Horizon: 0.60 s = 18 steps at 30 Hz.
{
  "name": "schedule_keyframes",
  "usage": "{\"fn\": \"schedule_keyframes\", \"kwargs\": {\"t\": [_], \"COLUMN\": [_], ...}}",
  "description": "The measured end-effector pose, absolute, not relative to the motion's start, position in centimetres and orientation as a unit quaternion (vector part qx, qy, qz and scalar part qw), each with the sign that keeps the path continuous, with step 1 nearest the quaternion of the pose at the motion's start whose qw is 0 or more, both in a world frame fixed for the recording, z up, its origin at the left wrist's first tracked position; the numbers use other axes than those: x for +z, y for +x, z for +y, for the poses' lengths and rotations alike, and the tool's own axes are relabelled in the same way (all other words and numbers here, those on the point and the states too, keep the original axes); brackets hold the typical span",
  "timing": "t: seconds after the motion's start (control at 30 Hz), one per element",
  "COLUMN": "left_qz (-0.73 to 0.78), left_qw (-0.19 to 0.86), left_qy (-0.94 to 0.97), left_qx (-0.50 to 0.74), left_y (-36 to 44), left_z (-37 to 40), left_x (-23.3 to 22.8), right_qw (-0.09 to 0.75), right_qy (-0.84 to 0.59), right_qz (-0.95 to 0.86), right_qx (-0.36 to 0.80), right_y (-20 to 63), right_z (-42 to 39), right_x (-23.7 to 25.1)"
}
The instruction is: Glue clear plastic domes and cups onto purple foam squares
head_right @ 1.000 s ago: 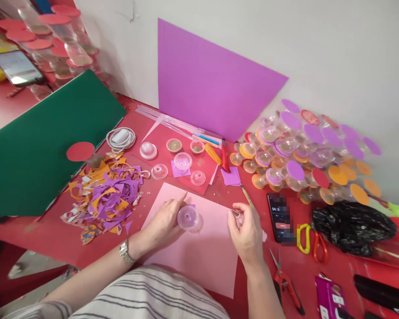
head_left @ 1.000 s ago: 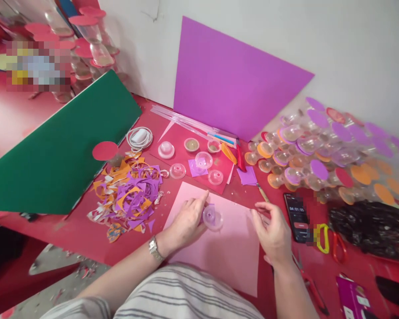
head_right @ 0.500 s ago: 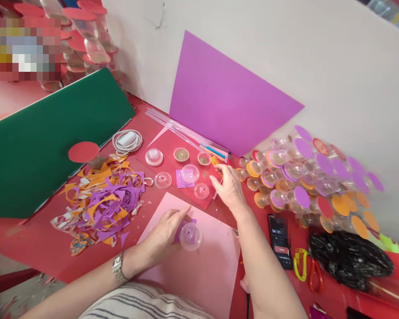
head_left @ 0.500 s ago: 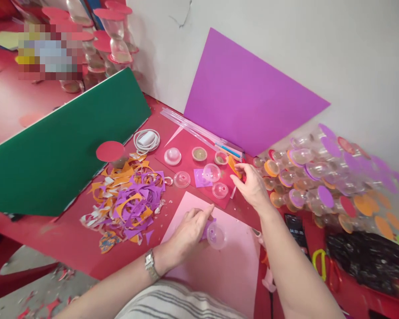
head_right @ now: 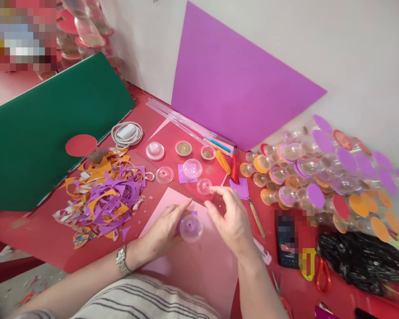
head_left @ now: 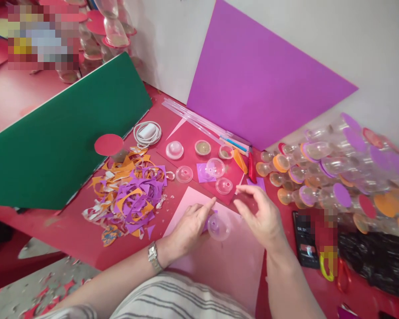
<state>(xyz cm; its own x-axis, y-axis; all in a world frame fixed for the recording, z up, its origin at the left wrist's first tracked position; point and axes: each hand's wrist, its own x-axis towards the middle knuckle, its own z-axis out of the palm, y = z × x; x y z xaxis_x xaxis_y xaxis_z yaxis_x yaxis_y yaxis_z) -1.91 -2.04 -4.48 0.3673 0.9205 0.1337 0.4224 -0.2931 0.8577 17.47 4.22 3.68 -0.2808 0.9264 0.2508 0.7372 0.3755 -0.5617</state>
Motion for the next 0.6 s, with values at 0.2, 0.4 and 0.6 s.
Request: {"fn": "schedule_keyframes", "kwargs": {"t": [0.2,0.4,0.6], "left_qz": [0.469,0.471,0.455], "left_qw": [0.361,0.35,0.325], "left_qy": [0.732,0.738,0.758], "left_qx": [0.337,0.332,0.335], "left_y": [-2.0,-1.9,-2.1], "left_z": [-1.8,-1.7,-1.5], "left_x": [-4.5,-4.3,-4.7], "right_qw": [0.205,0.199,0.244], "right_qy": [-0.481,-0.499,-0.505], "right_qz": [-0.832,-0.827,-0.81], "right_qx": [0.186,0.164,0.172], "right_y": [17.2,16.6,15.9], "right_z": [-1.1,-2.6,-2.6], "right_x": [3.3,1.7,1.0]}}
